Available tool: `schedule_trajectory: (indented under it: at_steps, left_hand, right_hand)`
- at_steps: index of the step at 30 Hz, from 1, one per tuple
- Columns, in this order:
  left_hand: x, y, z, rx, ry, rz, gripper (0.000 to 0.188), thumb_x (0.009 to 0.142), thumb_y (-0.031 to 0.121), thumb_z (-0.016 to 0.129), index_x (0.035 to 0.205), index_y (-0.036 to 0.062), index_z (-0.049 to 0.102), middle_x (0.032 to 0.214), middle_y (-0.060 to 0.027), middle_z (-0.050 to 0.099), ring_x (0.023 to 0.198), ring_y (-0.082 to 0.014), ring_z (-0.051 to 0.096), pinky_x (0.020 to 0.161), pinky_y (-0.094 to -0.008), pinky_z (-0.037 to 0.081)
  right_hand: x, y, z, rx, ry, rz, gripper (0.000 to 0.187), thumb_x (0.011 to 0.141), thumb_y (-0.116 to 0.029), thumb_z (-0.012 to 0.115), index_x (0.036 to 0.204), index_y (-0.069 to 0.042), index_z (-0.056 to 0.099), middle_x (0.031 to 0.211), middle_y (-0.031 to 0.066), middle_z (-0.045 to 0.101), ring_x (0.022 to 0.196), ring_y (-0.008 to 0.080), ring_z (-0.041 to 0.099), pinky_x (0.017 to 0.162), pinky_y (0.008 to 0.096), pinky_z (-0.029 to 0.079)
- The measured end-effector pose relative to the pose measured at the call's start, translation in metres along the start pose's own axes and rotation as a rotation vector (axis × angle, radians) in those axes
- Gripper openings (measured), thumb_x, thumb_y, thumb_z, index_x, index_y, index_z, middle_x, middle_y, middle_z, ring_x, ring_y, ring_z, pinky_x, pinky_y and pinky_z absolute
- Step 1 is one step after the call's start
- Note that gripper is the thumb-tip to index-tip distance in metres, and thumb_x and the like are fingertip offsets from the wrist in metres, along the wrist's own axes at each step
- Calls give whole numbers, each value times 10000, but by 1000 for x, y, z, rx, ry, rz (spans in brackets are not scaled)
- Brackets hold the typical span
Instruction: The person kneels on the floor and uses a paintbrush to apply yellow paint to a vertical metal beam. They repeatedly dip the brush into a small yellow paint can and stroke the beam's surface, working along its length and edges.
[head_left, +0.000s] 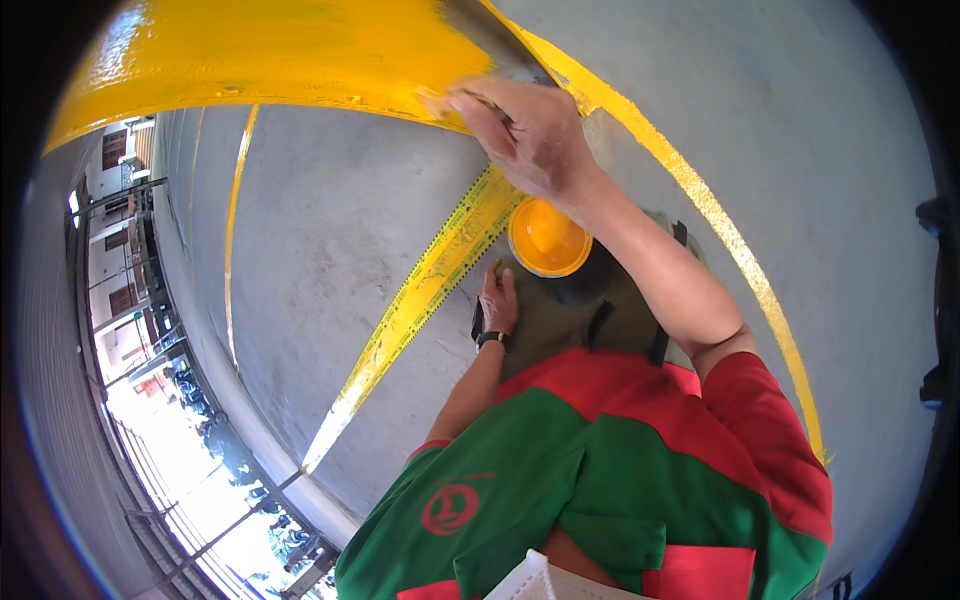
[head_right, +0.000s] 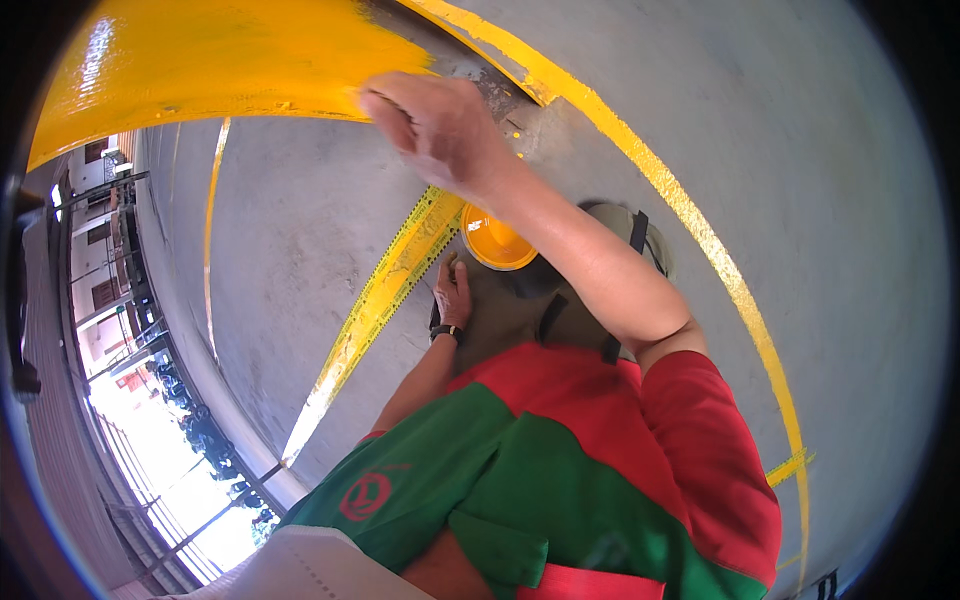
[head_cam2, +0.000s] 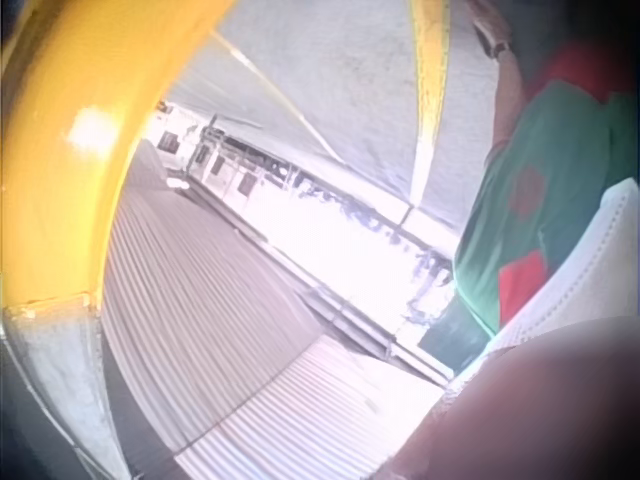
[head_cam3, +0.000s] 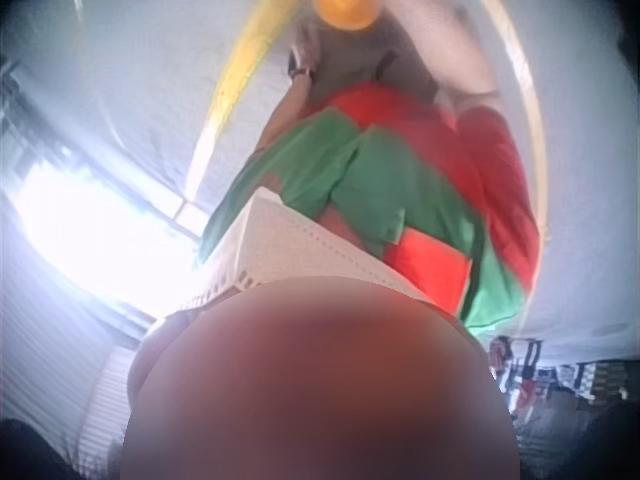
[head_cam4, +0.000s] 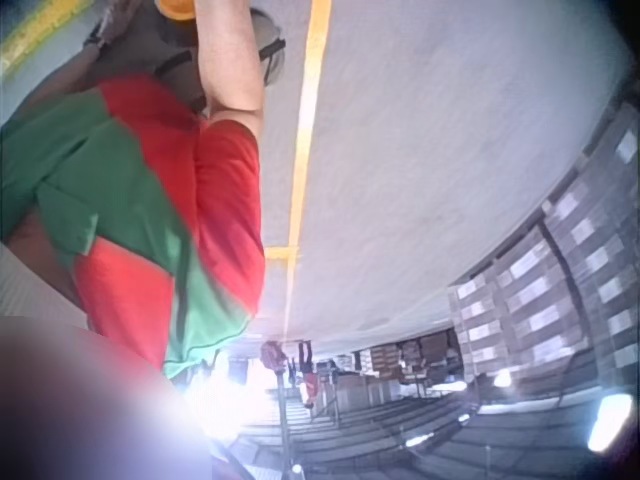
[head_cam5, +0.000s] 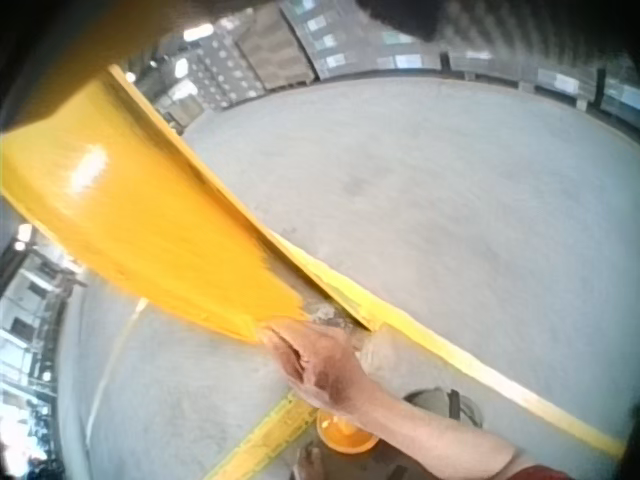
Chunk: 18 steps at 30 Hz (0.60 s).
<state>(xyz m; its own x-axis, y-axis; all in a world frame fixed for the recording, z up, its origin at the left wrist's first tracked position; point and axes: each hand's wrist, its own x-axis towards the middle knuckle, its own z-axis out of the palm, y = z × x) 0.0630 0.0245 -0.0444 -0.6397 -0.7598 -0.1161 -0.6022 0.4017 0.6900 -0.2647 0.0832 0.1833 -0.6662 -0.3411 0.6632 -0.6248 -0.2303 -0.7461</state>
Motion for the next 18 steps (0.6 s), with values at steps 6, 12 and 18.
schedule_trajectory:
  at_steps: [6,12,18]
  left_hand:
    - [-1,2,0,-28,10,-22,415,1042,304,595,1320,-4,615,1010,-211,723,897,-311,720,833,-404,563]
    - [-2,2,-1,-21,15,5,409,1044,302,592,1318,-2,613,994,-217,726,905,-324,725,826,-408,565]
    - [-3,5,-2,8,-17,-50,407,1054,298,570,1315,-10,620,1080,-220,724,951,-299,713,848,-409,546]
  right_hand:
    - [56,-65,-13,375,197,46,182,990,-170,682,1116,-56,748,903,141,768,753,225,722,683,310,556]
    - [21,-29,-12,117,132,-198,171,923,-59,744,1093,-66,761,917,88,773,736,208,724,650,267,559]
    - [-29,-2,-45,-28,-31,-91,262,859,-12,779,1112,-78,766,961,99,770,803,239,732,674,300,577]
